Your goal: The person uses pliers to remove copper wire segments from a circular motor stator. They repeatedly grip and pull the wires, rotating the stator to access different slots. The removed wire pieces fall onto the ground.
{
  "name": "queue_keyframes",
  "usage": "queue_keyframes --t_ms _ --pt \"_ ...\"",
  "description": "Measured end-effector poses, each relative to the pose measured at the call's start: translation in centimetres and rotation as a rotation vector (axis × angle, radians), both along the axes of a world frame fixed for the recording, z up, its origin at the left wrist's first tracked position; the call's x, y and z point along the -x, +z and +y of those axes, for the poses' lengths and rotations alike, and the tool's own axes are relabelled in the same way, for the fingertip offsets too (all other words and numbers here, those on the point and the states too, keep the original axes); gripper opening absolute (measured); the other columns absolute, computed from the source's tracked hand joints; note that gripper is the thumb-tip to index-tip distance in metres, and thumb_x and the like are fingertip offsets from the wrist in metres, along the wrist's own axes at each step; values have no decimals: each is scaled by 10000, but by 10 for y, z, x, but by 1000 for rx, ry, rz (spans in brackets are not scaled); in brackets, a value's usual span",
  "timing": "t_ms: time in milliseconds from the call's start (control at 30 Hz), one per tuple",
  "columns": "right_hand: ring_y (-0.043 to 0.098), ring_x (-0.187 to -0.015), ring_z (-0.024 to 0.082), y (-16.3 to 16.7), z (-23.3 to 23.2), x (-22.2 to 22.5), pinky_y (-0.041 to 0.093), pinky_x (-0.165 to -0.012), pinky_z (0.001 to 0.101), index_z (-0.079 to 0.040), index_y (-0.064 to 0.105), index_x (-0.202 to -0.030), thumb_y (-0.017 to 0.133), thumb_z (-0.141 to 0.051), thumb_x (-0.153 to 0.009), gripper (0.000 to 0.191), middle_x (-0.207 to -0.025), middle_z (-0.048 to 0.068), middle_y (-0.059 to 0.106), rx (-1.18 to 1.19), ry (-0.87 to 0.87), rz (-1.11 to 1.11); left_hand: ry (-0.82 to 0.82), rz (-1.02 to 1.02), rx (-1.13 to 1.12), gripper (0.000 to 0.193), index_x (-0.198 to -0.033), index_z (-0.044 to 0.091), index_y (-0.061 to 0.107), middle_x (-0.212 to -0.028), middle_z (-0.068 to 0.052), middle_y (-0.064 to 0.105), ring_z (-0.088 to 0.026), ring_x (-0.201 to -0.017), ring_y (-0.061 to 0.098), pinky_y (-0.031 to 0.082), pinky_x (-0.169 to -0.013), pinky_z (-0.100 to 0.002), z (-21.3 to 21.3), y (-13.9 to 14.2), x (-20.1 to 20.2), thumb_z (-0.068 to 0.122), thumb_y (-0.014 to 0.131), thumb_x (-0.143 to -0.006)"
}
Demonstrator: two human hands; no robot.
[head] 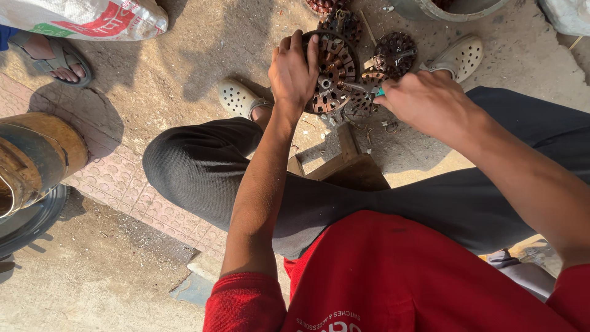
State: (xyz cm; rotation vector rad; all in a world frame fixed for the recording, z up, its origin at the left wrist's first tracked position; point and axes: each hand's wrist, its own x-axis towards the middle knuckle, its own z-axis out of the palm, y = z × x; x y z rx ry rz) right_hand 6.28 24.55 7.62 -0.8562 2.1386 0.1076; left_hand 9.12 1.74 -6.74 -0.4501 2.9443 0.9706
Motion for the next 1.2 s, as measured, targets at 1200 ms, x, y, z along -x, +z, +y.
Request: queue_keyframes --t_ms 1200 --pt "723 -726 261 -132 27 -26 607 -678 432 12 621 -914 819 -116 -817 255 -820 124 694 314 -911 -1187 -221 -19 69 460 -1229 3 639 -1019 -211 723 -354 -896 730 602 -831 -458 -10 -21 7 403 449 -1106"
